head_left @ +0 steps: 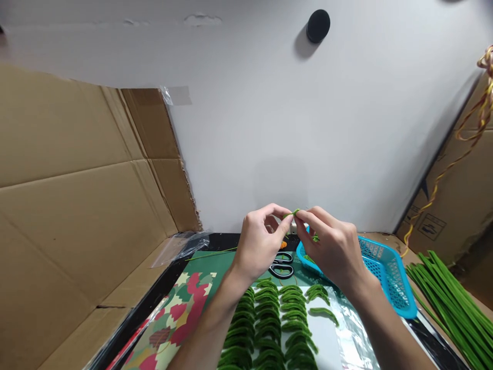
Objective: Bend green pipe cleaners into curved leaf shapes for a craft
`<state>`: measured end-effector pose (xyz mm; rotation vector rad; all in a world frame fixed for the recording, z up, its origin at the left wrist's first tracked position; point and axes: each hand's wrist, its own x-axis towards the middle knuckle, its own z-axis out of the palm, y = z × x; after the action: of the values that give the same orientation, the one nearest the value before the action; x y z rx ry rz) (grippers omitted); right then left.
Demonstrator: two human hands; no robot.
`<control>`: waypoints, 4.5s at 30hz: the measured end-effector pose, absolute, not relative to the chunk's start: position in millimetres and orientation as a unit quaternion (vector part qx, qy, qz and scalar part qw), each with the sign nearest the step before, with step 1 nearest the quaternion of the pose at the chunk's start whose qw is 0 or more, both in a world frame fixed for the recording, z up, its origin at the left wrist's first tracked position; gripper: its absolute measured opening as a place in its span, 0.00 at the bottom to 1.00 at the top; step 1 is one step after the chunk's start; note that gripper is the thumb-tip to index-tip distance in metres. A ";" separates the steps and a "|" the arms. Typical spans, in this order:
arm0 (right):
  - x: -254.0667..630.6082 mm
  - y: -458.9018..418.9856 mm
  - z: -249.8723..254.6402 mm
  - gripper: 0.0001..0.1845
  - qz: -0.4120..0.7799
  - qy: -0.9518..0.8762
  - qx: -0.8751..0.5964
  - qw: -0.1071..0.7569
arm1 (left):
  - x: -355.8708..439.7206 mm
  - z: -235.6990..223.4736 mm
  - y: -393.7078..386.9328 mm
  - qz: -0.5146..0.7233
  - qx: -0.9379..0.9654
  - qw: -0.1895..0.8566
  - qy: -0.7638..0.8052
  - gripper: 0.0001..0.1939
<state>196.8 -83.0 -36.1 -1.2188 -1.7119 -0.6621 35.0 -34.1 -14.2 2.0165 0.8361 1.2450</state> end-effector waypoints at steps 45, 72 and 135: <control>225.2 -87.1 -28.5 0.09 -0.253 -0.742 -0.377 0.493 | 29.4 -2.4 -36.4 0.398 0.674 0.567 0.257 0.14; 216.5 -93.9 -20.2 0.08 0.092 -0.716 -0.421 0.549 | 33.0 -7.7 -49.4 0.438 0.816 0.290 0.243 0.07; 211.6 -92.5 -28.4 0.07 -0.173 -0.716 -0.348 0.580 | 32.7 0.7 -47.7 0.390 0.707 0.569 0.154 0.10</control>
<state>211.6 -92.5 -28.4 -0.8122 -1.6735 -0.4044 32.7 -47.7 0.7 1.6602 0.3612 0.9160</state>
